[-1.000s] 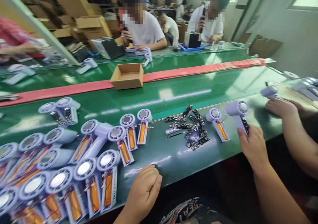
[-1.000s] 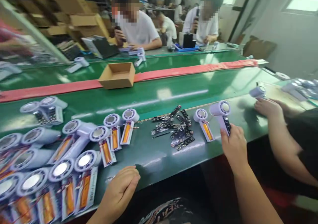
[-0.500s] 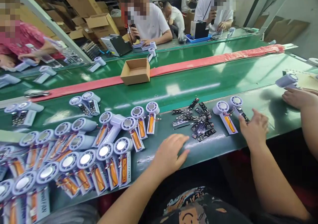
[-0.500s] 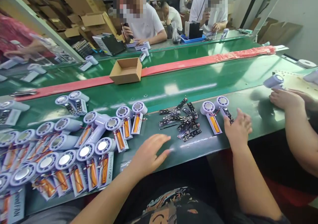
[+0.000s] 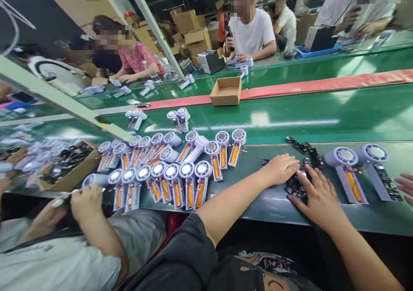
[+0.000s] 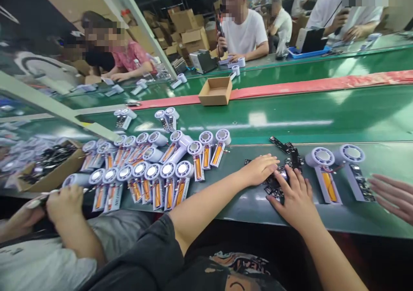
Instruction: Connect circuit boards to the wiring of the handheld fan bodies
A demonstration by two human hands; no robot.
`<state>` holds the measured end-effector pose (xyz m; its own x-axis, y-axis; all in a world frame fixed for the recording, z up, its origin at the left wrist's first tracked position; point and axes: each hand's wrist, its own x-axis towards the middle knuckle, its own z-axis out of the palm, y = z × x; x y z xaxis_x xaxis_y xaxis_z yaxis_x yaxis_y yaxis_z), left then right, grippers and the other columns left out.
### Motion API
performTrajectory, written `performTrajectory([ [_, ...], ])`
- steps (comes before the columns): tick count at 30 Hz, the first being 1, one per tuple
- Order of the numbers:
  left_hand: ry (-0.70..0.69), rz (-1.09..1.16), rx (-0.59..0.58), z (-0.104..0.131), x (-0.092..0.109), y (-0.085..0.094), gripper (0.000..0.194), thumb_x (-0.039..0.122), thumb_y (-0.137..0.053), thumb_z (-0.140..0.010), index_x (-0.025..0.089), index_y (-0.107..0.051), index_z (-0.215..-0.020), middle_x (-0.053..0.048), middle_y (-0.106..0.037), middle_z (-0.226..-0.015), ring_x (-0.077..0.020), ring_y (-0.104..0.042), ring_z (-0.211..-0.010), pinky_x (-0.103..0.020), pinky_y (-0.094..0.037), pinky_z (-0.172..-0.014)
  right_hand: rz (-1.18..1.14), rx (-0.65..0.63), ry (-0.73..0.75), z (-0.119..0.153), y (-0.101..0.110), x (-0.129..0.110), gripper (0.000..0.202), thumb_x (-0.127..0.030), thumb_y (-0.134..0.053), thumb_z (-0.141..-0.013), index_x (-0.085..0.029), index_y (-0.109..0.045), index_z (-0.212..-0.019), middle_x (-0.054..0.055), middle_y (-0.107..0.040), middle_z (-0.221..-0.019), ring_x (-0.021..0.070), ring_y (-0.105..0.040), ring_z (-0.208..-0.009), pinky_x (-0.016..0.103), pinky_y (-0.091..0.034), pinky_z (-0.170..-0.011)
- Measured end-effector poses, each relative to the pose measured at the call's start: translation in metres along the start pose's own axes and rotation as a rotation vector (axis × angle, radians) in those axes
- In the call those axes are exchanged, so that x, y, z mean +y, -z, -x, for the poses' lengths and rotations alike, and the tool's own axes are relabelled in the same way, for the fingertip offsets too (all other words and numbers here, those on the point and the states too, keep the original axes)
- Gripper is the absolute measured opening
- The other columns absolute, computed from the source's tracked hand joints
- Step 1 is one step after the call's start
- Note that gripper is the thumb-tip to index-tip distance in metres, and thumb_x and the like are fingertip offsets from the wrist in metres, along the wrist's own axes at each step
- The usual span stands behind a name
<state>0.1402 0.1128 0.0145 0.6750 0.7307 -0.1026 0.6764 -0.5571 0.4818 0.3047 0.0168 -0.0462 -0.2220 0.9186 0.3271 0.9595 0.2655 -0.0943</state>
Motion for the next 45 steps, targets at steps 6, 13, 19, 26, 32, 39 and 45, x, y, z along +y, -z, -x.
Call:
performTrajectory([
  [6, -0.125, 0.004, 0.131, 0.081, -0.013, 0.027, 0.041, 0.033, -0.044, -0.101, 0.017, -0.053, -0.137, -0.006, -0.052, -0.148, -0.0164, -0.045, -0.139, -0.032, -0.039, -0.115, -0.01, 0.037, 0.073, -0.002, 0.011, 0.008, 0.055, -0.055, -0.045, -0.088, -0.023, -0.053, -0.133, 0.018, -0.044, -0.147, 0.045, -0.045, -0.13, 0.069, -0.037, -0.099],
  [13, 0.004, -0.712, -0.016, 0.102, -0.074, 0.074, 0.027, 0.008, -0.057, -0.09, 0.02, -0.068, -0.111, -0.004, -0.058, -0.142, -0.0263, -0.044, -0.139, -0.051, -0.031, -0.115, -0.109, 0.198, 0.262, 0.001, 0.016, -0.022, 0.047, -0.039, -0.051, -0.087, -0.026, -0.051, -0.132, 0.016, -0.058, -0.135, 0.0401, -0.053, -0.123, 0.06, -0.04, -0.099],
  [19, -0.119, -0.81, -0.096, 0.067, -0.071, 0.097, 0.021, 0.006, -0.057, -0.089, 0.019, -0.072, -0.095, -0.003, -0.074, -0.107, -0.0208, -0.058, -0.12, -0.045, -0.02, -0.12, -0.118, 0.015, 0.405, -0.008, 0.007, -0.057, 0.047, -0.017, -0.047, -0.081, -0.032, -0.064, -0.122, 0.002, -0.065, -0.134, 0.0305, -0.053, -0.127, 0.058, -0.028, -0.108],
  [26, -0.093, -0.714, 0.003, 0.054, -0.007, 0.066, 0.021, 0.014, -0.046, -0.097, 0.013, -0.066, -0.103, -0.012, -0.069, -0.103, -0.0248, -0.067, -0.097, -0.043, -0.041, -0.094, -0.157, -0.001, 0.38, -0.011, 0.021, -0.037, 0.03, -0.016, -0.049, -0.093, -0.033, -0.071, -0.106, -0.001, -0.074, -0.113, 0.0231, -0.062, -0.112, 0.05, -0.023, -0.112],
  [32, 0.011, -0.583, 0.045, 0.046, 0.012, 0.031, 0.02, 0.011, -0.045, -0.095, 0.009, -0.065, -0.096, -0.015, -0.067, -0.096, -0.029, -0.066, -0.094, -0.04, -0.042, -0.078, -0.237, -0.037, 0.302, -0.005, 0.028, -0.017, 0.032, -0.018, -0.044, -0.097, -0.035, -0.069, -0.11, -0.004, -0.074, -0.114, 0.0183, -0.063, -0.109, 0.043, -0.025, -0.109],
  [39, 0.084, -0.516, 0.152, 0.069, -0.014, 0.028, 0.046, 0.023, -0.063, -0.089, 0.02, -0.051, -0.133, -0.013, -0.061, -0.131, -0.0319, -0.053, -0.122, -0.05, -0.037, -0.101, -0.753, 0.239, -0.271, -0.026, 0.026, -0.01, 0.028, -0.036, -0.04, -0.096, -0.024, -0.065, -0.1, 0.009, -0.072, -0.105, 0.024, -0.064, -0.104, 0.045, -0.046, -0.097],
  [45, 0.17, -0.468, 0.3, 0.136, -0.012, 0.035, 0.028, 0.017, -0.051, -0.093, 0.023, -0.062, -0.118, -0.006, -0.071, -0.107, -0.0266, -0.061, -0.104, -0.041, -0.044, -0.084, -0.947, 0.31, -0.398, -0.034, 0.043, -0.017, 0.023, -0.029, -0.028, -0.098, -0.024, -0.05, -0.093, 0.002, -0.063, -0.08, 0.016, -0.064, -0.073, 0.033, -0.056, -0.072],
])
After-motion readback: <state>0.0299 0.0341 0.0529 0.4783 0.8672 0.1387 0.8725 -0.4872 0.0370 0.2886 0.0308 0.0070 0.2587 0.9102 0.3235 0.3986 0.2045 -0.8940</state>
